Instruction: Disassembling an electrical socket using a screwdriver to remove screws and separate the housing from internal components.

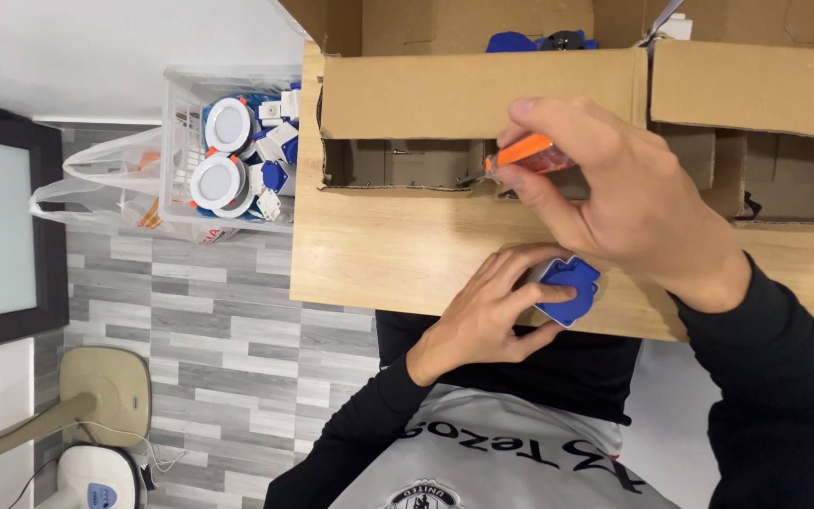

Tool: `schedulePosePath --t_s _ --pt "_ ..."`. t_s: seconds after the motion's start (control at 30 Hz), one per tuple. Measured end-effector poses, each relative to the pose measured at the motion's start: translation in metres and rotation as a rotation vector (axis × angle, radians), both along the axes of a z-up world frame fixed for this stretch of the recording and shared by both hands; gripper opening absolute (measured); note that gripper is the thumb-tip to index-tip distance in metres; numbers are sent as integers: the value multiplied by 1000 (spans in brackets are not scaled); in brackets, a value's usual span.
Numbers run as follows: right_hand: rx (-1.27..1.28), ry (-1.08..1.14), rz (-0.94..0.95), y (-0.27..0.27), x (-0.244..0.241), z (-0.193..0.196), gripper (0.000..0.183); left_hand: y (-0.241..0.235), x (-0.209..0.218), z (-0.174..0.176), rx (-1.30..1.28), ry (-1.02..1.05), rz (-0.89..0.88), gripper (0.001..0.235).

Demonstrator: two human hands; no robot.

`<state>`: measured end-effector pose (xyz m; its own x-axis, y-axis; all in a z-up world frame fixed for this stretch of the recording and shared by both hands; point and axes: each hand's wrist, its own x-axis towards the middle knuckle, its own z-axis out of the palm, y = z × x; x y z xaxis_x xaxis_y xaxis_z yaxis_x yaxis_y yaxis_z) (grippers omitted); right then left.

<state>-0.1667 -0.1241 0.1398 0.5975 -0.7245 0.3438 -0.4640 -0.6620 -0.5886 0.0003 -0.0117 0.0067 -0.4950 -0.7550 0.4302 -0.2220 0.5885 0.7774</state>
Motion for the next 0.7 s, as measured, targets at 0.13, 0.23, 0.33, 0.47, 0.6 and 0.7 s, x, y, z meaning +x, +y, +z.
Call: schedulePosePath --t_s 0.13,0.23,0.33,0.47,0.6,0.7 --pt "-134 -69 90 1 5 0 45 1 0 7 10 16 3 45" --pt "-110 -81 77 1 5 1 49 1 0 11 5 11 4 46" --pt "-213 -165 129 -7 -7 -5 51 0 -1 12 -2 -3 2 47" --pt "-125 -286 93 -5 -26 16 49 3 4 31 6 -5 16 54" --pt "-50 -453 23 8 -40 35 25 -6 28 71 -127 97 168 50" --pt "-46 -464 -110 10 -67 22 42 -27 54 97 -263 93 354 38"
